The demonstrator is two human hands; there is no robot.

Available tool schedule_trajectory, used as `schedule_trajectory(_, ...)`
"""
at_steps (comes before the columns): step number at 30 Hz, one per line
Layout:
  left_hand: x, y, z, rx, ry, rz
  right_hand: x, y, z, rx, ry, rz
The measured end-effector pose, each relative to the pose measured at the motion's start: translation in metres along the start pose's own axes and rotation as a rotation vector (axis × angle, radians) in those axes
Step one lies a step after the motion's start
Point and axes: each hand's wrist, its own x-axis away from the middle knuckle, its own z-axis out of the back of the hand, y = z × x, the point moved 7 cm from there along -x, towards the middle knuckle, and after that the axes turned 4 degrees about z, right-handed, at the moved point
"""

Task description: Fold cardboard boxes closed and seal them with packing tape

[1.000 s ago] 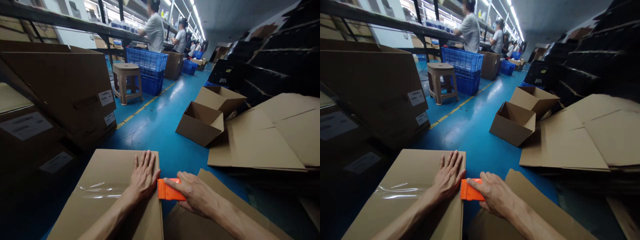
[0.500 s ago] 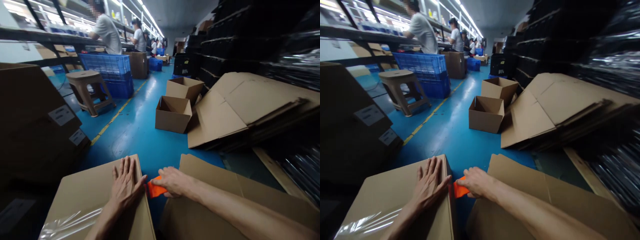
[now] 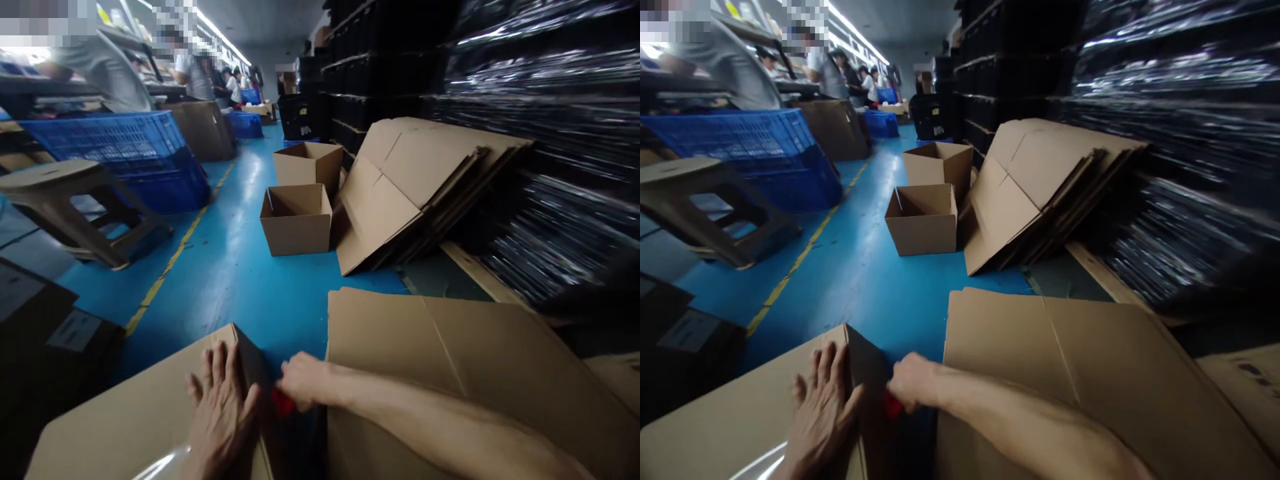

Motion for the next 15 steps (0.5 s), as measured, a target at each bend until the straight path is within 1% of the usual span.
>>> schedule_trajectory(2,0.0,0.001,0.002,0.01,-0.012,-0.001,0.014,0.027,0.008,-0.191,0.213,-0.154)
schedule_trajectory(4,0.0,0.004,0.004,0.016,-0.039,0.039,0.025,0.048,0.012,-0.429,0.424,-0.329)
schedule_trajectory(5,-0.001,0.005,0.006,0.011,-0.052,0.07,0.028,0.053,0.009,-0.558,0.508,-0.408)
schedule_trajectory(7,-0.001,0.009,0.01,-0.017,-0.07,0.119,0.027,0.053,-0.008,-0.796,0.625,-0.526)
schedule_trajectory(9,-0.001,0.015,0.013,-0.053,-0.086,0.14,0.02,0.046,-0.032,-0.98,0.676,-0.604)
schedule_trajectory(12,-0.002,0.019,0.014,-0.087,-0.121,0.157,0.012,0.042,-0.066,-1.156,0.654,-0.717)
schedule_trajectory(13,-0.002,0.019,0.014,-0.092,-0.132,0.167,0.011,0.043,-0.072,-1.194,0.651,-0.732)
schedule_trajectory(15,-0.002,0.017,0.015,-0.1,-0.144,0.182,0.008,0.047,-0.074,-1.254,0.687,-0.72)
